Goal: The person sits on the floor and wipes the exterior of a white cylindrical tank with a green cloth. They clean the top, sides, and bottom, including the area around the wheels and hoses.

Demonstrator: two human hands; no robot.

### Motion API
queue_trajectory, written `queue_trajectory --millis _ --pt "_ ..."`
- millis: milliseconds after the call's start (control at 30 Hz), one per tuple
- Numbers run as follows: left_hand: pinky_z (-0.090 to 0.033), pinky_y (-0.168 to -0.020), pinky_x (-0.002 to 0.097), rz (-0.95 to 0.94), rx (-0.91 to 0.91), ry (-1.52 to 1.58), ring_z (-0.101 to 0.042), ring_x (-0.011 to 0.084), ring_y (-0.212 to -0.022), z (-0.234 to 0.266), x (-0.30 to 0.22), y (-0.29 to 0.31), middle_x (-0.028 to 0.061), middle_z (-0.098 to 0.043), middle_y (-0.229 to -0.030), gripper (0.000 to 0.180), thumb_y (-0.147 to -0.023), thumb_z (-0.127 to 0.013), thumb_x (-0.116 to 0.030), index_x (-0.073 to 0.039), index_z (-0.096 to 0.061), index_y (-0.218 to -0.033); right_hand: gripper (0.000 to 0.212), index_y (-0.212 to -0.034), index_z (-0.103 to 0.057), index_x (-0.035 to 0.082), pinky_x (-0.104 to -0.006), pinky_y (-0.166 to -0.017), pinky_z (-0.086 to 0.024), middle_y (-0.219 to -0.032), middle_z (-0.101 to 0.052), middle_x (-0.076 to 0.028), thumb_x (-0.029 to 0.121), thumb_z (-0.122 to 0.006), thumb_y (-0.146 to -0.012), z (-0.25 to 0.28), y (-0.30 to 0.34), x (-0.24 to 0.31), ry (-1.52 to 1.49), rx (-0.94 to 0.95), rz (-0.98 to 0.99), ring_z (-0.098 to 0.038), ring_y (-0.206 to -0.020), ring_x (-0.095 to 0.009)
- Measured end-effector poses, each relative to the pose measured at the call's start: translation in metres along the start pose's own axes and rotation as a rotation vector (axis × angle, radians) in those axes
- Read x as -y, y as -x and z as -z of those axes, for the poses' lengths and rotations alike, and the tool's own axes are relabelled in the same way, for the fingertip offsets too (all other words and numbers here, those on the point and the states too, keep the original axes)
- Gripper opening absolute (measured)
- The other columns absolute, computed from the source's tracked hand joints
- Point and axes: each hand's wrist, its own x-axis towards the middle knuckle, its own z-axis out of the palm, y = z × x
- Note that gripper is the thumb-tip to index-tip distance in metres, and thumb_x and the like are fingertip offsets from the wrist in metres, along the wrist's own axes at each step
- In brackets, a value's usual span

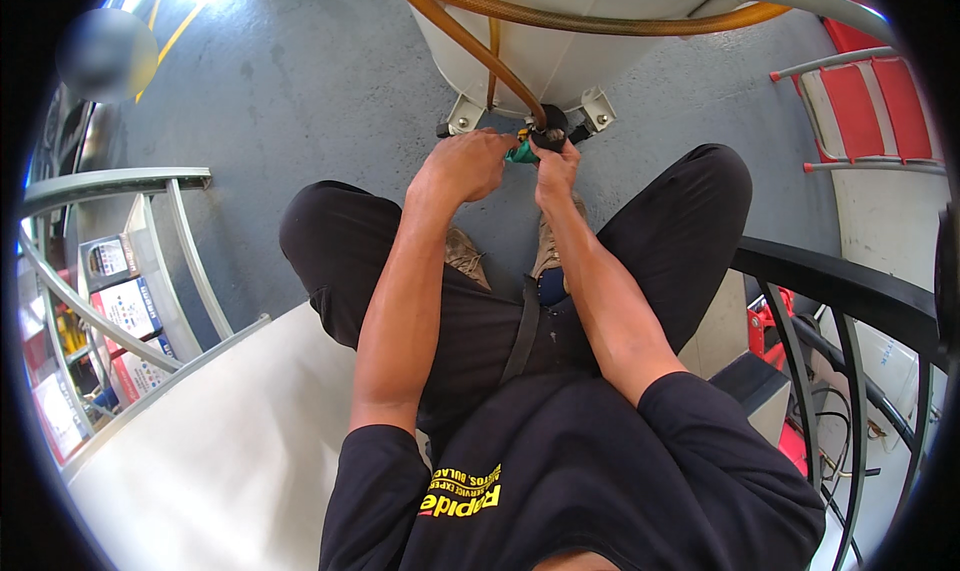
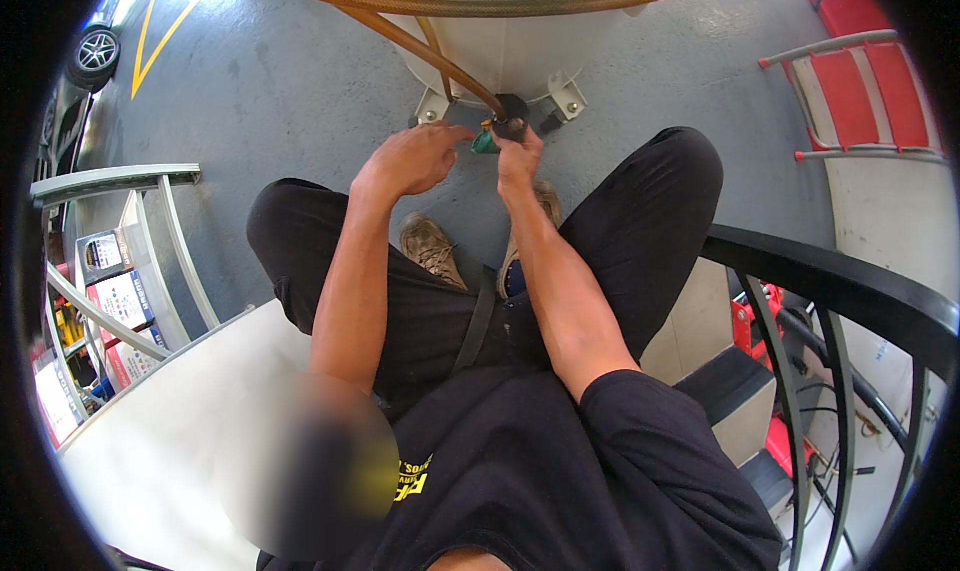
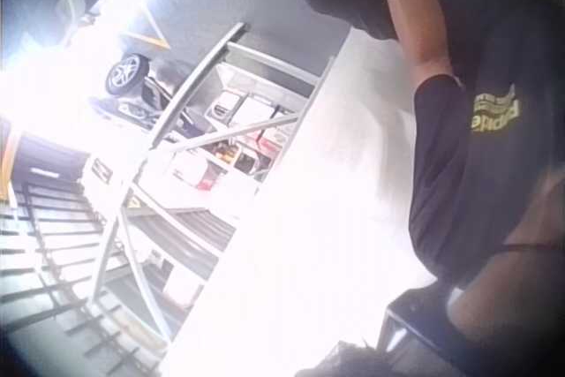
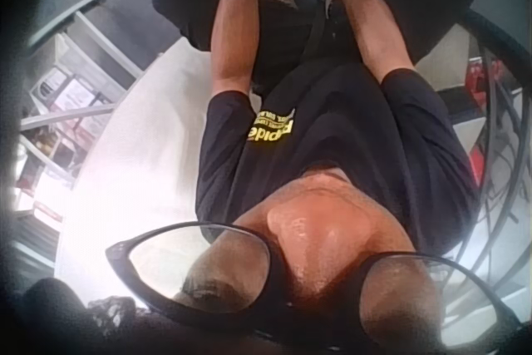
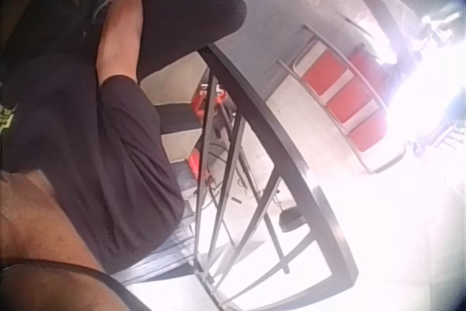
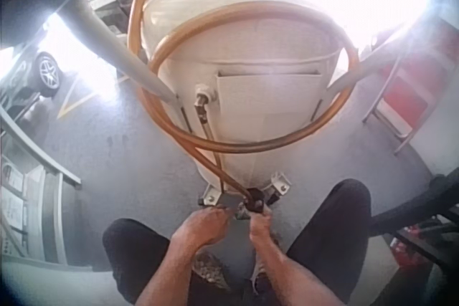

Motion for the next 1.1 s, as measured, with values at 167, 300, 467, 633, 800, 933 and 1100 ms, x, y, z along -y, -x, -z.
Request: queue_trajectory --millis 167,300,467,633,800,933,1100 --pt "-0.054 -0.102 0.0494 -0.046 -0.082 0.004 -0.067 0.0361 -0.121 -0.008 0.008 0.000 0.0157 -0.072 -0.130 0.044 -0.097 -0.053 -0.009 -0.014 -0.067 -0.138 0.016 -0.112 -0.071 0.009 -0.0362 -0.084 -0.051 -0.103 -0.072 0.002 0.012 -0.075 -0.097 -0.001 -0.002 0.015 -0.203 -0.144 -0.191 -0.067 -0.091 -0.019" --pt "-0.054 -0.103 0.0492 -0.052 -0.093 0.002 -0.067 0.0355 -0.123 -0.006 0.004 -0.003 0.0157 -0.071 -0.132 0.044 -0.098 -0.053 -0.009 -0.014 -0.066 -0.140 0.022 -0.113 -0.067 0.011 -0.0446 -0.083 -0.051 -0.107 -0.069 -0.001 0.027 -0.073 -0.099 0.009 -0.014 0.015 -0.191 -0.237 -0.243 -0.067 -0.098 -0.022" --pt "-0.049 -0.109 0.0498 0.022 -0.013 0.026 -0.062 0.0370 -0.129 0.003 0.004 0.005 0.0150 -0.068 -0.138 0.042 -0.102 -0.056 -0.016 -0.017 -0.062 -0.144 0.031 -0.119 -0.063 0.010 -0.0437 -0.088 -0.049 -0.118 -0.065 -0.006 0.035 -0.062 -0.100 0.000 0.004 0.015 -0.266 -0.283 -0.282 -0.063 -0.107 -0.025" --pt "-0.049 -0.109 0.0497 -0.029 -0.027 0.013 -0.062 0.0365 -0.130 0.000 -0.001 -0.003 0.0148 -0.068 -0.139 0.043 -0.102 -0.056 -0.016 -0.018 -0.061 -0.145 0.033 -0.125 -0.062 0.002 -0.0417 -0.097 -0.047 -0.120 -0.065 -0.007 0.024 -0.062 -0.101 -0.006 0.009 -0.018 0.257 -0.013 0.207 -0.060 -0.110 -0.023" --pt "-0.048 -0.110 0.0497 -0.022 -0.026 0.030 -0.061 0.0360 -0.130 -0.003 0.003 -0.004 0.0142 -0.067 -0.139 0.043 -0.102 -0.056 -0.016 -0.019 -0.061 -0.145 0.028 -0.131 -0.064 0.004 -0.0329 -0.093 -0.049 -0.116 -0.068 -0.002 0.012 -0.061 -0.104 -0.003 0.006 -0.004 0.344 0.066 0.169 -0.061 -0.104 -0.016" --pt "-0.048 -0.111 0.0501 0.010 0.013 0.024 -0.061 0.0362 -0.130 0.002 -0.004 -0.002 0.0143 -0.067 -0.139 0.044 -0.102 -0.056 -0.015 -0.020 -0.060 -0.146 0.024 -0.128 -0.067 0.005 -0.0267 -0.088 -0.047 -0.108 -0.068 0.002 0.013 -0.064 -0.105 -0.001 0.008 -0.004 0.137 0.062 0.100 -0.060 -0.098 -0.010" --pt "-0.048 -0.112 0.0500 -0.008 0.007 0.010 -0.061 0.0362 -0.132 0.003 -0.007 -0.004 0.0141 -0.067 -0.139 0.045 -0.103 -0.056 -0.015 -0.021 -0.060 -0.147 0.024 -0.128 -0.067 0.007 -0.0244 -0.086 -0.046 -0.108 -0.067 0.004 0.011 -0.063 -0.106 0.009 -0.002 -0.002 -0.018 0.100 -0.007 -0.058 -0.098 -0.007"
